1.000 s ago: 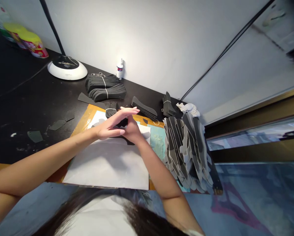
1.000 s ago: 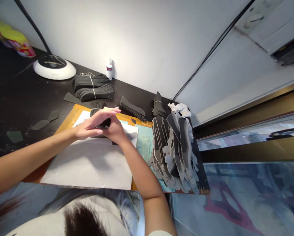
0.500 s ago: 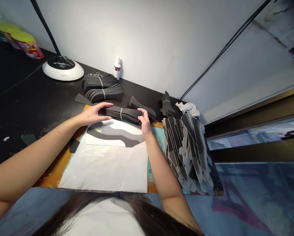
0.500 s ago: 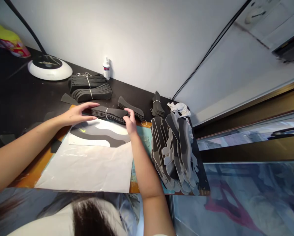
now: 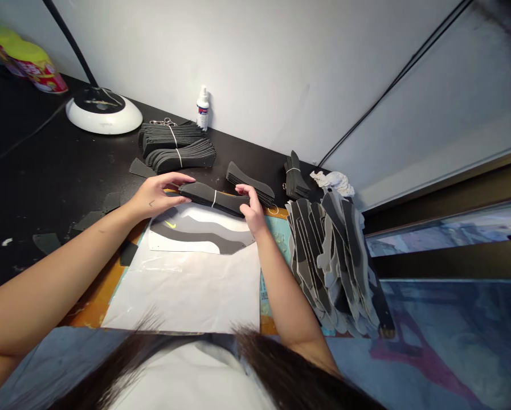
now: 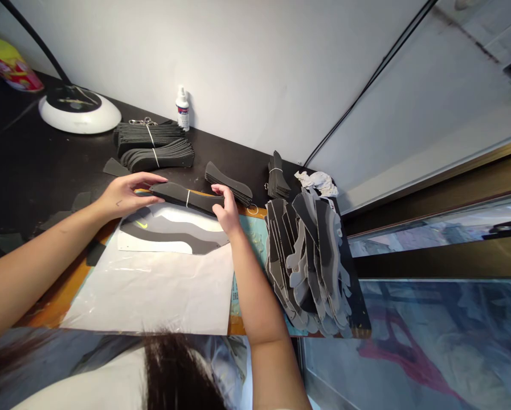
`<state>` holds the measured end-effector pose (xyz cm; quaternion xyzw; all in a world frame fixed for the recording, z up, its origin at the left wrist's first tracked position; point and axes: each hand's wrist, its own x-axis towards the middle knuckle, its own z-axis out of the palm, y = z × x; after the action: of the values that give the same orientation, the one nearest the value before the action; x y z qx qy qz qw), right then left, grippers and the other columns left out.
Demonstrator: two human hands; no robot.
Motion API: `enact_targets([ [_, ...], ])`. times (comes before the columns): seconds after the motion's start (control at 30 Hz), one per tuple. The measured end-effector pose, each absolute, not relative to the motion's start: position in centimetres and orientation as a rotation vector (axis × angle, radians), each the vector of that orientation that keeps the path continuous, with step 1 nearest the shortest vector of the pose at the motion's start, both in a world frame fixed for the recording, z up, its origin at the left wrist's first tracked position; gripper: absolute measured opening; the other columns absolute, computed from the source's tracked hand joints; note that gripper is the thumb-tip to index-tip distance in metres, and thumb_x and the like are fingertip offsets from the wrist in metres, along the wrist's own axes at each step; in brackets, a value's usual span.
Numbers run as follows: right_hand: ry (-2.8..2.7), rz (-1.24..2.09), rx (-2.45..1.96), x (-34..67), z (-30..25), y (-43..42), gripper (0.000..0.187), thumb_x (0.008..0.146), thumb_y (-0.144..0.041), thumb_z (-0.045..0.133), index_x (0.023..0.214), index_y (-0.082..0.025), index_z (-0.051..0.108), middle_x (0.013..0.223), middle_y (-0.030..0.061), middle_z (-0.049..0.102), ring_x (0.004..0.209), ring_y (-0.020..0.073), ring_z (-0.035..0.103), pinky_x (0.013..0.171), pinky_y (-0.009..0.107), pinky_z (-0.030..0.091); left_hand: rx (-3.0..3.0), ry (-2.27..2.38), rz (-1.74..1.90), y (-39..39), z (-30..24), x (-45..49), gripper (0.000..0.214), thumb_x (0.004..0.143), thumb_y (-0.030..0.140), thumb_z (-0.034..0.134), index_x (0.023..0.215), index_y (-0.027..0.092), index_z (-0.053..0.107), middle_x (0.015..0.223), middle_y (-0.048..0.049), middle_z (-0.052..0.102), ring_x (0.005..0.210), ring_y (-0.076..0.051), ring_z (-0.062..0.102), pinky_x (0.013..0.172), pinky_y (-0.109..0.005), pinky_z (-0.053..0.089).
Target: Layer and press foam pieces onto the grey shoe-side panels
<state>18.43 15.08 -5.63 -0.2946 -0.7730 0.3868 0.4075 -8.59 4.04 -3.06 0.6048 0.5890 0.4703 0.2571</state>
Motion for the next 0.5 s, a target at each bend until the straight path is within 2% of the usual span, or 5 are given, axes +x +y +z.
enact_targets([
  [0.2, -2.019, 0.674, -0.79, 18.3, -4.4, 13.9, 0.033, 0.073, -0.014, 0.049, 0.099, -0.023, 0.068, 0.113, 0.0098, 0.066, 0.115, 0.027, 0.059, 0.109, 0.045, 0.046, 1.642, 1.584, 1.256, 3.9, -2.9, -8.8, 0.059, 0.071, 0.051, 0.088, 0.116, 0.014, 0.075, 0.113, -0.0087, 0.073, 0.089, -0.018, 0.063, 0.086, -0.03, 0.055],
  [0.3, -2.07, 0.542, -0.795, 18.2, -3.8, 13.5, 0.024, 0.082, -0.016, 0.052, 0.095, -0.023, 0.071, 0.11, 0.009, 0.068, 0.112, 0.0259, 0.062, 0.104, 0.043, 0.048, 1.622, 1.56, 1.265, 3.9, -2.8, -8.9, 0.058, 0.071, 0.053, 0.088, 0.111, 0.013, 0.076, 0.109, -0.0093, 0.073, 0.087, -0.018, 0.063, 0.084, -0.03, 0.054],
  [0.4, -2.108, 0.472, -0.754, 18.0, -3.4, 13.0, 0.011, 0.089, -0.028, 0.067, 0.098, -0.024, 0.071, 0.111, 0.0085, 0.069, 0.111, 0.0257, 0.063, 0.104, 0.042, 0.048, 1.613, 1.546, 1.283, 4.0, -2.7, -9.0, 0.057, 0.072, 0.055, 0.087, 0.109, 0.013, 0.076, 0.11, -0.0103, 0.074, 0.092, -0.02, 0.065, 0.086, -0.031, 0.054],
  [0.5, -2.153, 0.389, -0.709, 17.8, -3.1, 12.7, 0.018, 0.084, -0.033, 0.08, 0.099, -0.024, 0.072, 0.113, 0.0073, 0.07, 0.11, 0.0254, 0.064, 0.105, 0.042, 0.046, 1.61, 1.545, 1.296, 4.0, -2.7, -8.9, 0.057, 0.071, 0.058, 0.086, 0.108, 0.016, 0.077, 0.11, -0.0099, 0.074, 0.098, -0.023, 0.066, 0.087, -0.031, 0.055],
])
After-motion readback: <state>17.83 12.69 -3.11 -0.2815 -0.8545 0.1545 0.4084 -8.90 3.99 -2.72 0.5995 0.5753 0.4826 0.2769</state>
